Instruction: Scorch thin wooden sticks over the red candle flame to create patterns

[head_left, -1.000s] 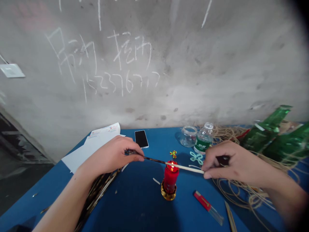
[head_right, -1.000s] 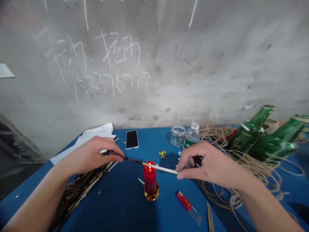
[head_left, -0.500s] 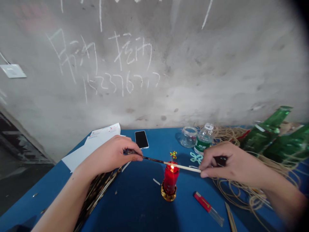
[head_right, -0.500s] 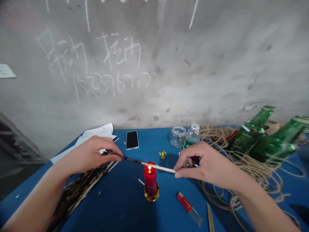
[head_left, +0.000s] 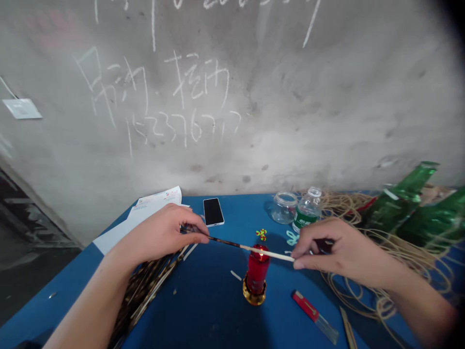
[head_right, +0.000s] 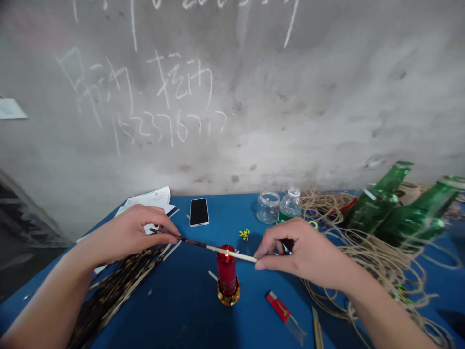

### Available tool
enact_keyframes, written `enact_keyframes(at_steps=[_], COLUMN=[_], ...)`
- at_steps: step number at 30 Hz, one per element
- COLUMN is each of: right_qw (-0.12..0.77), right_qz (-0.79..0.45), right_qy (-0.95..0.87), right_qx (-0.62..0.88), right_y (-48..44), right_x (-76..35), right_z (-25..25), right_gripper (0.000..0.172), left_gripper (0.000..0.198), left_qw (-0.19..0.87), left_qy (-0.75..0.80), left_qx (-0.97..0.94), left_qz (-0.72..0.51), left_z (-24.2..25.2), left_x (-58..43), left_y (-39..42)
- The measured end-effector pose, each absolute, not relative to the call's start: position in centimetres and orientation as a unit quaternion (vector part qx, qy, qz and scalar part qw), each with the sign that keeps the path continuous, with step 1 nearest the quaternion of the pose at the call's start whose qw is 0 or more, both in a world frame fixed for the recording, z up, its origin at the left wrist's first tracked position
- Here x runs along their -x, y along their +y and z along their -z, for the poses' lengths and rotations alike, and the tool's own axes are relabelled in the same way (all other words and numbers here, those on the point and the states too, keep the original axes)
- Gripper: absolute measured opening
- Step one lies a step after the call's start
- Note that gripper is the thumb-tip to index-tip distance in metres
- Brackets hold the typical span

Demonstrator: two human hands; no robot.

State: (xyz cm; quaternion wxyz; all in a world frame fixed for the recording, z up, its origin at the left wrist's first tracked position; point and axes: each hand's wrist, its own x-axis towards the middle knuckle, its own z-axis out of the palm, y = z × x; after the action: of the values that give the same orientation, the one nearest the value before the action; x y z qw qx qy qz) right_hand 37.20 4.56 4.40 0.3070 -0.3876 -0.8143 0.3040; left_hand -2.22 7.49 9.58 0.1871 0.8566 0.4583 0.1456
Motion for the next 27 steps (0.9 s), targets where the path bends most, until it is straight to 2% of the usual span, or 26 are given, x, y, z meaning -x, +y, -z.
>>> enact_keyframes(at_steps=[16,27], right_qw=[0.353,0.342], right_qz=[-0.297,-0.307], right_qy=[-0.789,-0.786], right_qx=[0.407,0.414], right_y=[4.9,4.6], right_x=[-35.8,-35.2], right_z=[-3.9,-3.6], right_gripper=[0.016,0.018], left_gripper=[0.012,0.011], left_qw=[0.181,0.213], left_qy=[0.46,0.457], left_qx=[-0.853,-0.848], left_qz=[-0.166,-0.162], left_z=[-9.9,-10.1], left_x=[3.1,3.8], left_y=[7.6,7.8])
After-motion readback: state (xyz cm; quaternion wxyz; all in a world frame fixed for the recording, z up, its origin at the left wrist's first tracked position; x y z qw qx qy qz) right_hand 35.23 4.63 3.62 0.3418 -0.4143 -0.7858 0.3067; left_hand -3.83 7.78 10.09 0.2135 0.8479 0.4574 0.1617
